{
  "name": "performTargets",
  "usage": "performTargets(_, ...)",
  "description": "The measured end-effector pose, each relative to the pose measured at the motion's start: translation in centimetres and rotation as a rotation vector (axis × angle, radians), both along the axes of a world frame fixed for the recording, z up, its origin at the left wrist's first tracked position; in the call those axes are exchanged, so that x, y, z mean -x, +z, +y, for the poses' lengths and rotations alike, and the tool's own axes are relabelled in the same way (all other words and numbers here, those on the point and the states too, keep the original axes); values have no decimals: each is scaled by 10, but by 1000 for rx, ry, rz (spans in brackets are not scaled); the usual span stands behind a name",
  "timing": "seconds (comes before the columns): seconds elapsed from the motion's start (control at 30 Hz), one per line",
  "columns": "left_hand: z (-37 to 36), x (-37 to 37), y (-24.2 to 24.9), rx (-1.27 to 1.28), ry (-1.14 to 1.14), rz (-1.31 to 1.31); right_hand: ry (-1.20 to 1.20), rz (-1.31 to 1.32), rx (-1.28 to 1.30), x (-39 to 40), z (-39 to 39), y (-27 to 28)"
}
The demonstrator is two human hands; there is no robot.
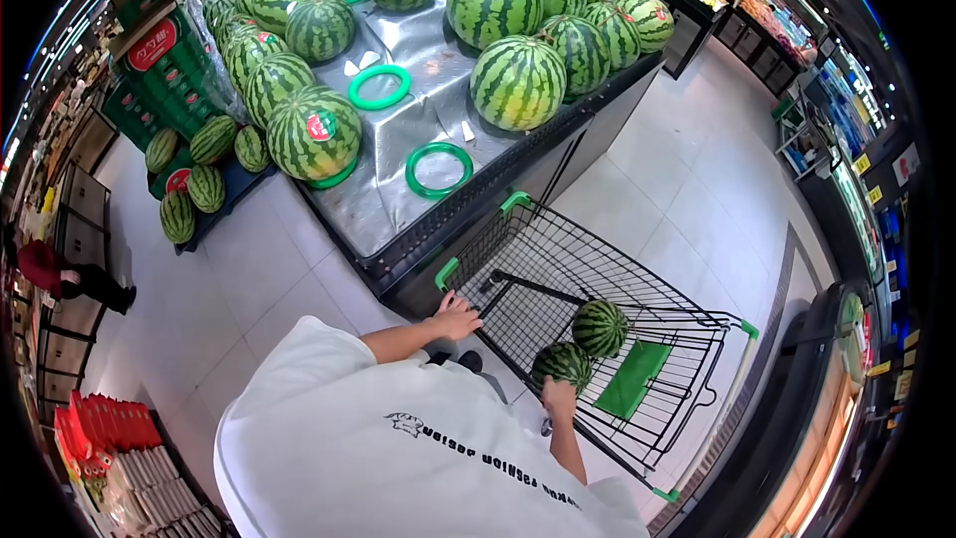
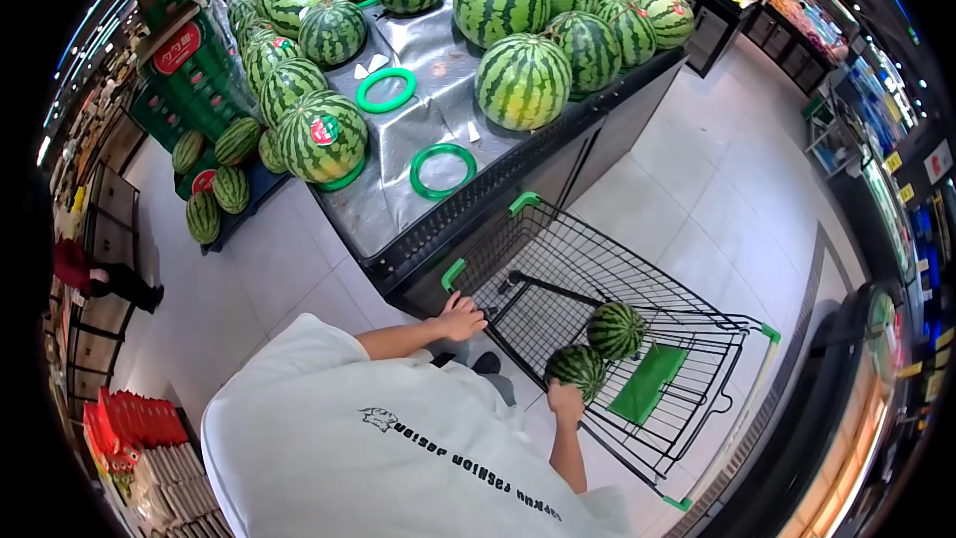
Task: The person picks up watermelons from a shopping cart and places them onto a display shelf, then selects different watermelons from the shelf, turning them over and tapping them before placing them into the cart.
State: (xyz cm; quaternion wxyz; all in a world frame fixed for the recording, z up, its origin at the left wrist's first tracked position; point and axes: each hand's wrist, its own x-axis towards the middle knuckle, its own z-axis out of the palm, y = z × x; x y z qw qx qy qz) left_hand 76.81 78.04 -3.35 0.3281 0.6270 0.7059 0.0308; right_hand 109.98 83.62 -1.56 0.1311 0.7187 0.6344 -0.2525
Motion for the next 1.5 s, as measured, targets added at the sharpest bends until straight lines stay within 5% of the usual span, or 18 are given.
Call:
performTargets(0.2, 24, 16, 15, 39, -13, -246, 9, 68, 220, -6, 21, 9)
performTargets(0.3, 28, 23, 6, 27, -40, -257, 17, 43, 30, -10, 20, -7)
performTargets(0.43, 41, 35, 57, -48, 108, -447, -63, 162, 166, -26, 31, -24)
performTargets(0.47, 45, 39, 64, -263, 128, -524, -53, 254, 99, -32, 30, -38)
performTargets(0.63, 77, 69, 135, -392, 258, -747, 320, 329, 100, -58, 42, -68)
performTargets(0.7, 87, 81, 160, -470, 311, -847, 40, 86, 332, -47, 58, -62)
performTargets(0.73, 92, 88, 164, -479, 342, -927, 83, 92, 428, -68, 72, -106)
performTargets(0.77, 98, 96, 169, -486, 372, -1007, 398, -101, 469, -20, 80, -5)
performTargets(0.87, 111, 128, 187, -482, 410, -1203, 278, -25, 450, 2, 140, 6)
performTargets(0.9, 115, 140, 197, -515, 411, -1241, 671, 3, 210, 15, 165, 11)
performTargets(0.97, 124, 167, 205, -533, 475, -1347, 298, 235, 152, 99, 200, 111)
performTargets(1.2, 169, 277, 273, -647, 835, -1916, 685, 953, -74, 324, 288, 342)
performTargets(1.33, 207, 347, 306, -651, 917, -2319, 945, 880, -368, 453, 321, 419)
performTargets(1.5, 256, 432, 327, -483, 1036, -2570, 1028, 785, -359, 587, 371, 460)
